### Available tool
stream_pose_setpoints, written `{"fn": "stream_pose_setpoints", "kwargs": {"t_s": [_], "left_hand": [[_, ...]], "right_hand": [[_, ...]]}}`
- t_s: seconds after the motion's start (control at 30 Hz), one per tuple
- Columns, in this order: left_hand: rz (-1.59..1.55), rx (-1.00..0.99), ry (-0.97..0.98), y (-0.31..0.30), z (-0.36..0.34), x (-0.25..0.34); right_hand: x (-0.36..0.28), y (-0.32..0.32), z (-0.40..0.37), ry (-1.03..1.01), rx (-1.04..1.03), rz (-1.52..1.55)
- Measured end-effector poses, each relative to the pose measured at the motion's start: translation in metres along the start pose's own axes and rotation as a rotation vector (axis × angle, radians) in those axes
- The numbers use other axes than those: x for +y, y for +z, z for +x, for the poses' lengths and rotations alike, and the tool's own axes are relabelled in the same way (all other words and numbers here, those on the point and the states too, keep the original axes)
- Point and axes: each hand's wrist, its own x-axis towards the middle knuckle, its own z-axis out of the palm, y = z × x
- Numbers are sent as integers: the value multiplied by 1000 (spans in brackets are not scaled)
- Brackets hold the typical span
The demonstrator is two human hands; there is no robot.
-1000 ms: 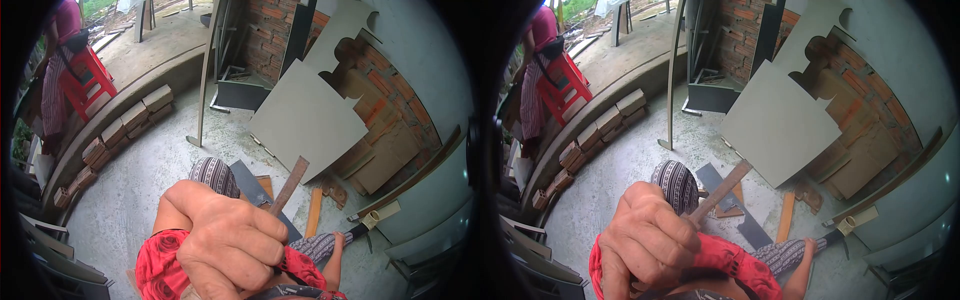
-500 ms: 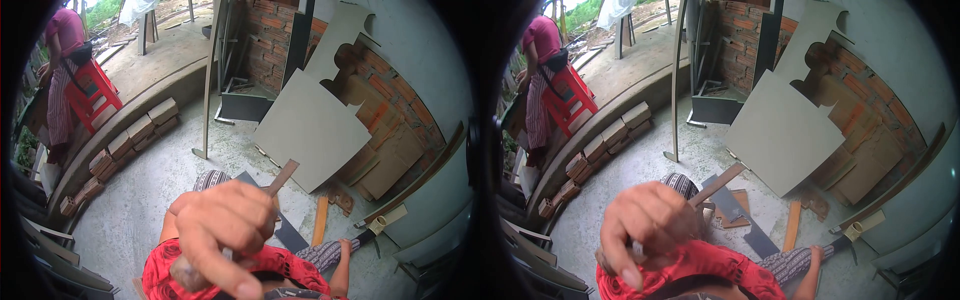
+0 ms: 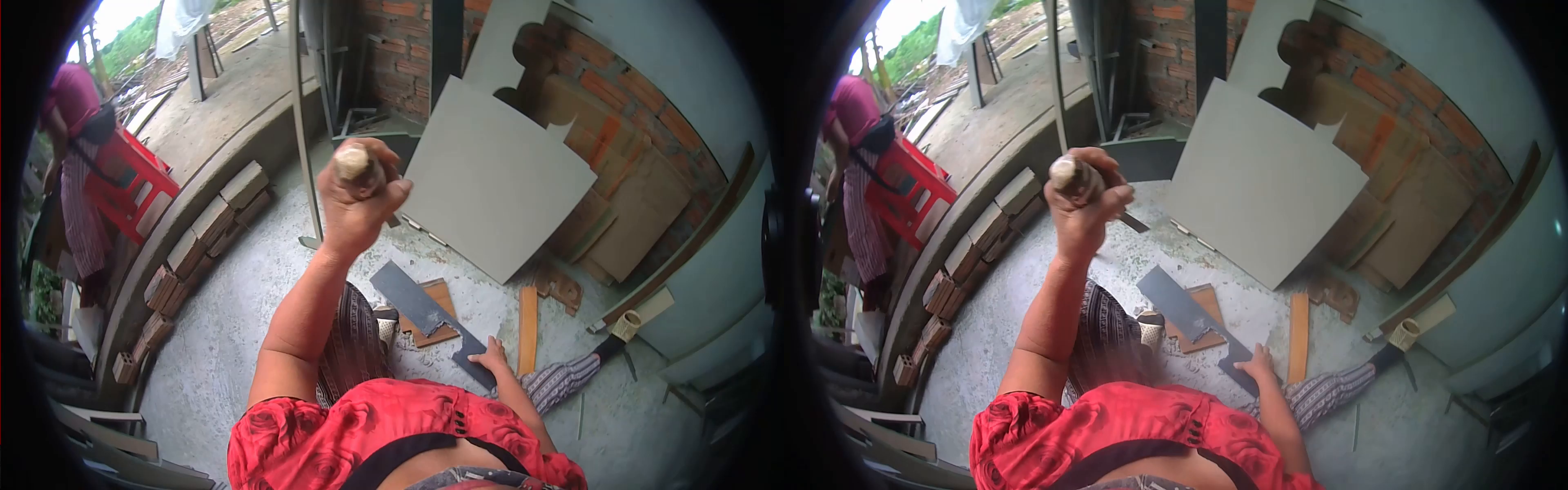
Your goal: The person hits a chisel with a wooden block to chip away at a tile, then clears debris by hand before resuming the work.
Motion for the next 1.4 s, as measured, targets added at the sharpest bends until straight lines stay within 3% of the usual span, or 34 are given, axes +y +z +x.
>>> {"fn": "stream_pose_setpoints", "kwargs": {"t_s": [0.1,0.23,0.6,0.7,0.8,1.0,1.17,1.4], "left_hand": [[19,0,26,-5,0,-10],[92,22,-12,-4,0,-22],[156,-42,-33,-11,5,-38],[156,-33,-36,-13,5,-39],[157,-24,-36,-14,5,-39],[192,-34,-100,-6,0,-32],[228,-126,-96,-10,-3,-37],[289,-155,-72,-14,-2,-38]], "right_hand": [[-13,3,-12,39,-155,-187],[-8,0,-2,30,-126,-151],[-21,23,9,1,-129,227],[-34,35,6,-86,5,56],[-66,31,-2,-319,123,-6],[-119,39,-2,-96,-24,-253],[-123,50,3,-147,120,-217],[-125,51,9,-157,58,-214]]}}
